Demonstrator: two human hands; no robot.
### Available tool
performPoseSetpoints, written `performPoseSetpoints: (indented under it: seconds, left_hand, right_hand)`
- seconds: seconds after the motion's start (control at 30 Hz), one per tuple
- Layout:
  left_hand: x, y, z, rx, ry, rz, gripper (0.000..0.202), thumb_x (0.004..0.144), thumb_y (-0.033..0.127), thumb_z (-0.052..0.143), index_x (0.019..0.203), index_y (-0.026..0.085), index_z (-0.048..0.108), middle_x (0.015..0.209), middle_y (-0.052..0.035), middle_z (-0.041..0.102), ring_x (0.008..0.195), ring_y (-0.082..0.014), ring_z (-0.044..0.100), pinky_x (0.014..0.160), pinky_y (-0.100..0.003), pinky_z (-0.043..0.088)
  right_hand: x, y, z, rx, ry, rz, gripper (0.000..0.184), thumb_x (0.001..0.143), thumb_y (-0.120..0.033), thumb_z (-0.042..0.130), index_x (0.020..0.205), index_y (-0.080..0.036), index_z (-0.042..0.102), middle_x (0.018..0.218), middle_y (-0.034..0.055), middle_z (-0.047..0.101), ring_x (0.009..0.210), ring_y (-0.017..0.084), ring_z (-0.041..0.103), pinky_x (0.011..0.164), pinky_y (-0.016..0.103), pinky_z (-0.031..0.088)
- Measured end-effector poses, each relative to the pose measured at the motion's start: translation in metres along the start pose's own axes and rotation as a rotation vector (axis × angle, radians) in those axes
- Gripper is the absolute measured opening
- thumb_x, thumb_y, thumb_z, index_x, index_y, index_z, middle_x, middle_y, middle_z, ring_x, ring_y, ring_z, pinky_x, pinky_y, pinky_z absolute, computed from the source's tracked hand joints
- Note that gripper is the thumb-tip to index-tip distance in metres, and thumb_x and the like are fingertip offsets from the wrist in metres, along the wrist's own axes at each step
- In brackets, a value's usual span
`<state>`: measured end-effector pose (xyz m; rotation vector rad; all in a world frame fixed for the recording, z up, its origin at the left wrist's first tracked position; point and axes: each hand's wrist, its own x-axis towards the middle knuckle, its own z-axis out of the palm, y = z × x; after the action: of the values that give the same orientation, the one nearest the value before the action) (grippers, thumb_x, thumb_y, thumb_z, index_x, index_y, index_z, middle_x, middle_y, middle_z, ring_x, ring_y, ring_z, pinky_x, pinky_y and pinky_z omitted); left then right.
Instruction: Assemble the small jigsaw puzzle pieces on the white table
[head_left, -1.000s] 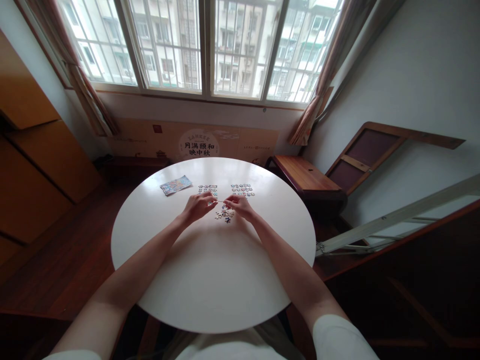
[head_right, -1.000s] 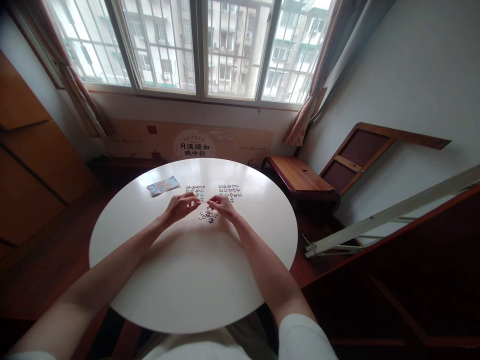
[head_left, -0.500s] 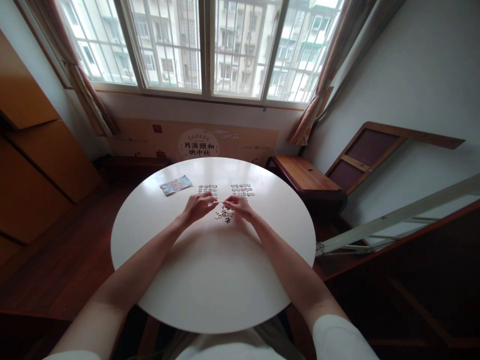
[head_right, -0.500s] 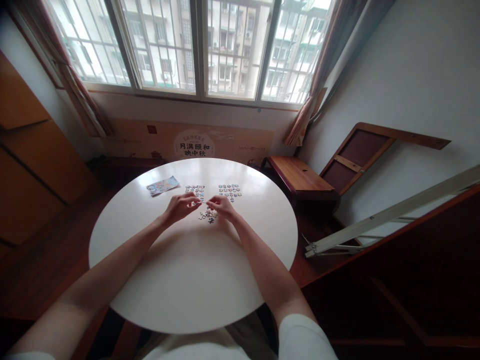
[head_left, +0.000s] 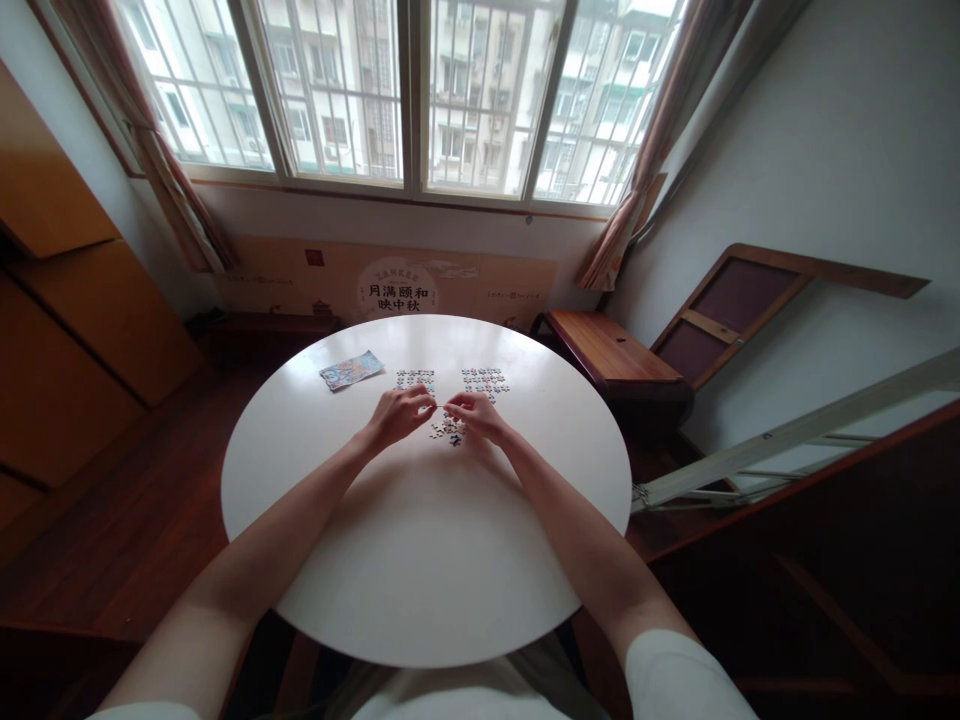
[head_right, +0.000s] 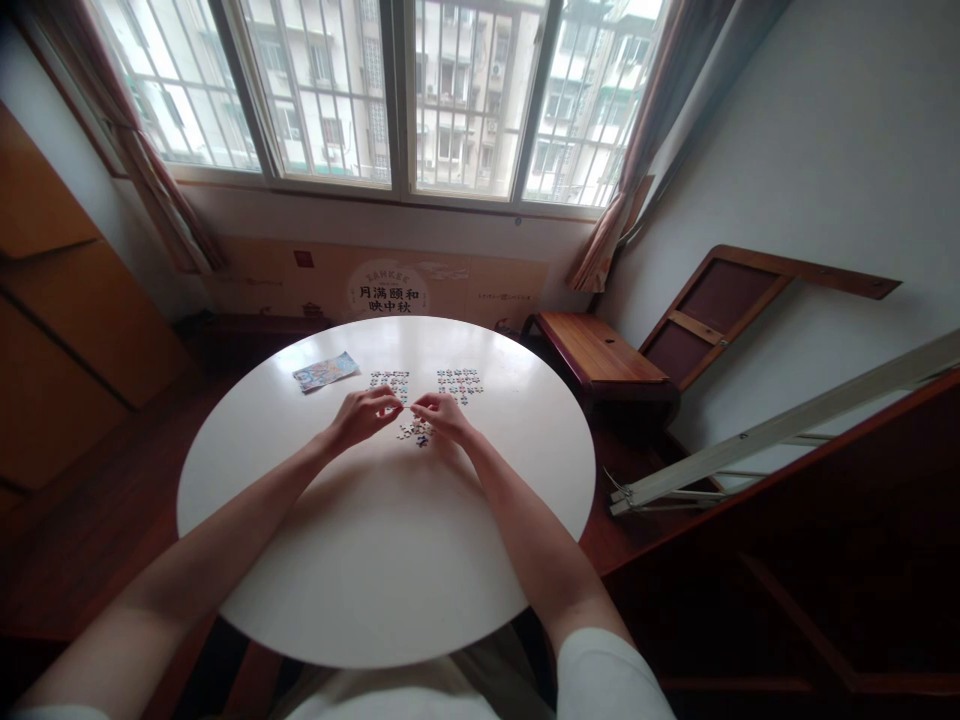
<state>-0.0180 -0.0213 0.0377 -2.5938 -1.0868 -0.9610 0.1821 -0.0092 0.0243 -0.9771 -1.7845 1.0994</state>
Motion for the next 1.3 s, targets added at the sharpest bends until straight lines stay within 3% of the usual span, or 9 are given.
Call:
performPoseSetpoints:
  seconds: [0.2, 0.33, 0.43, 0.53, 0.6, 0.77, 1.0, 1.3]
  left_hand:
    - [0.001, 0.003, 0.000, -0.012, 0.004, -0.004, 0.023, 0.086, 0.031, 0.048, 0.078, 0.021, 0.067, 0.084, -0.0018, 0.065, 0.055, -0.0071, 0.054, 0.053, -0.020, 0.036]
    - [0.000, 0.003, 0.001, -0.009, -0.046, -0.021, 0.020, 0.085, 0.032, 0.050, 0.093, 0.024, 0.067, 0.092, -0.0025, 0.065, 0.055, -0.0077, 0.055, 0.052, -0.021, 0.036]
    - [-0.001, 0.003, 0.003, -0.002, -0.110, -0.033, 0.022, 0.085, 0.032, 0.049, 0.098, 0.024, 0.065, 0.088, -0.0019, 0.066, 0.057, -0.0097, 0.056, 0.053, -0.021, 0.036]
    - [-0.002, 0.004, 0.005, -0.011, -0.196, -0.042, 0.022, 0.086, 0.031, 0.046, 0.086, 0.022, 0.066, 0.072, -0.0001, 0.065, 0.060, -0.0118, 0.058, 0.052, -0.021, 0.034]
    - [-0.002, 0.005, 0.005, -0.010, -0.239, -0.058, 0.025, 0.086, 0.031, 0.045, 0.077, 0.021, 0.065, 0.066, -0.0001, 0.063, 0.059, -0.0123, 0.057, 0.052, -0.021, 0.032]
    - [-0.002, 0.007, 0.004, -0.001, -0.286, -0.099, 0.029, 0.086, 0.032, 0.042, 0.074, 0.019, 0.065, 0.066, -0.0012, 0.064, 0.061, -0.0128, 0.058, 0.053, -0.021, 0.031]
    - [-0.002, 0.008, 0.002, -0.013, -0.303, -0.126, 0.029, 0.085, 0.031, 0.041, 0.072, 0.019, 0.064, 0.068, -0.0014, 0.065, 0.063, -0.0130, 0.058, 0.054, -0.021, 0.030]
    - [-0.002, 0.008, 0.001, -0.015, -0.303, -0.134, 0.028, 0.085, 0.031, 0.042, 0.072, 0.019, 0.064, 0.067, -0.0010, 0.065, 0.062, -0.0131, 0.057, 0.054, -0.021, 0.030]
  right_hand:
    - [0.002, 0.003, 0.000, -0.009, 0.013, -0.041, 0.030, 0.070, -0.042, 0.064, 0.077, -0.014, 0.067, 0.069, 0.0052, 0.065, 0.060, 0.013, 0.059, 0.057, 0.026, 0.047]
    - [0.006, 0.006, -0.015, -0.052, 0.039, -0.046, 0.028, 0.071, -0.040, 0.063, 0.078, -0.013, 0.067, 0.068, 0.0059, 0.065, 0.059, 0.015, 0.059, 0.056, 0.028, 0.047]
    - [0.006, 0.009, -0.038, -0.188, 0.221, -0.017, 0.025, 0.073, -0.037, 0.061, 0.076, -0.014, 0.067, 0.069, 0.0070, 0.066, 0.058, 0.016, 0.059, 0.058, 0.029, 0.047]
    - [0.002, 0.010, -0.063, -0.453, 0.443, 0.085, 0.018, 0.074, -0.033, 0.061, 0.073, -0.017, 0.068, 0.073, 0.0078, 0.067, 0.065, 0.018, 0.060, 0.063, 0.030, 0.046]
    - [-0.003, 0.011, -0.075, -0.626, 0.510, 0.199, 0.015, 0.074, -0.030, 0.061, 0.073, -0.018, 0.069, 0.076, 0.0082, 0.068, 0.072, 0.020, 0.061, 0.066, 0.030, 0.044]
    - [-0.013, 0.014, -0.089, -0.791, 0.461, 0.437, 0.015, 0.077, -0.029, 0.058, 0.080, -0.021, 0.070, 0.085, 0.0053, 0.069, 0.082, 0.019, 0.062, 0.068, 0.026, 0.042]
    - [-0.015, 0.016, -0.087, -0.804, 0.373, 0.502, 0.015, 0.076, -0.032, 0.059, 0.082, -0.023, 0.071, 0.088, 0.0041, 0.069, 0.081, 0.018, 0.062, 0.065, 0.024, 0.042]
    - [-0.014, 0.012, -0.084, -0.861, 0.391, 0.547, 0.017, 0.074, -0.034, 0.060, 0.081, -0.022, 0.070, 0.087, 0.0061, 0.068, 0.082, 0.020, 0.062, 0.067, 0.026, 0.043]
